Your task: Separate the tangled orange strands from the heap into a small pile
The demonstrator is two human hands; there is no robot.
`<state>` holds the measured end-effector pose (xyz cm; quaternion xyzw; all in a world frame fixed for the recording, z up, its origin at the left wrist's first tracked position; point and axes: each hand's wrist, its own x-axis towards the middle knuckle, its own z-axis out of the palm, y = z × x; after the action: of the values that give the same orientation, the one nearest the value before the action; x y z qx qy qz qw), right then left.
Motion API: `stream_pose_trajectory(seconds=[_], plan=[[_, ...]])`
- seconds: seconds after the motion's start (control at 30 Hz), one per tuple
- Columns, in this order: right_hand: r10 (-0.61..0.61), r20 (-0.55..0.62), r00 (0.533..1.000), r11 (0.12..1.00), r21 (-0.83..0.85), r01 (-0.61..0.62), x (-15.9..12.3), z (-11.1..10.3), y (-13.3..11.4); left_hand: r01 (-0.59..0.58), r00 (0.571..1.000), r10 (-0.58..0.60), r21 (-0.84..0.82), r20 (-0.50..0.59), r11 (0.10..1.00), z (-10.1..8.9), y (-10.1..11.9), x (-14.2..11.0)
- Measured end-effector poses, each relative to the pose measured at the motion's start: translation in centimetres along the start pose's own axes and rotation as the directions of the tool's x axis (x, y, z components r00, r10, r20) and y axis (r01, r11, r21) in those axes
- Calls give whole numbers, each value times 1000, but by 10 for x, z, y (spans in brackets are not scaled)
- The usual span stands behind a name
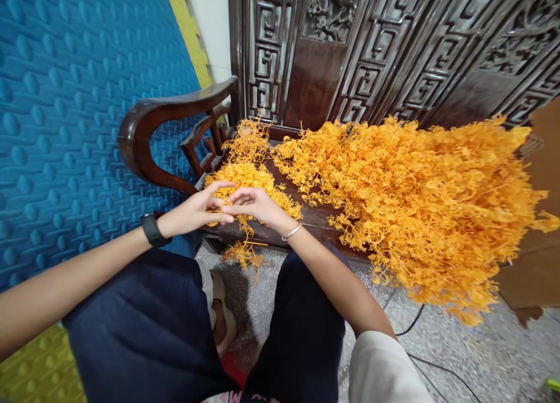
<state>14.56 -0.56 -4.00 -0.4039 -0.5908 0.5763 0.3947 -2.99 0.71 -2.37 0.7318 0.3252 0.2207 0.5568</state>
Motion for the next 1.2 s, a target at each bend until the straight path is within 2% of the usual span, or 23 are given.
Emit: stream_pose_trajectory(seconds=[0.27, 0.43, 0.57, 0.73, 0.9, 1.13, 1.17, 1.2], plan=[[-119, -102, 988, 992, 24, 122, -1, -2, 4, 39, 998, -33, 131, -47, 991, -4, -1, 5], [-142, -118, 983, 990, 5, 144, 0, -8, 0, -17, 998, 28, 171, -62, 985, -3, 4, 10], [-168, -101, 981, 985, -61, 162, 0, -12, -2, -43, 994, 67, 240, -91, 970, -2, 8, 12], [-229, -90, 969, 957, -202, 207, 4, -16, 3, 6, 998, 5, 190, -58, 982, -1, 8, 14], [-259, -164, 952, 926, -321, 197, 12, -19, 7, 79, 984, -50, 163, -171, 984, 2, 3, 17], [-339, -309, 889, 879, -441, 182, 22, -8, 7, 63, 959, -7, 190, -282, 980, 5, 2, 25], [-358, -363, 860, 870, -465, 166, 24, -13, 6, 75, 957, -18, 187, -288, 979, 6, 3, 22], [-378, -444, 812, 865, -483, 138, 25, -22, 5, 88, 959, -32, 189, -282, 978, 7, 4, 19]])
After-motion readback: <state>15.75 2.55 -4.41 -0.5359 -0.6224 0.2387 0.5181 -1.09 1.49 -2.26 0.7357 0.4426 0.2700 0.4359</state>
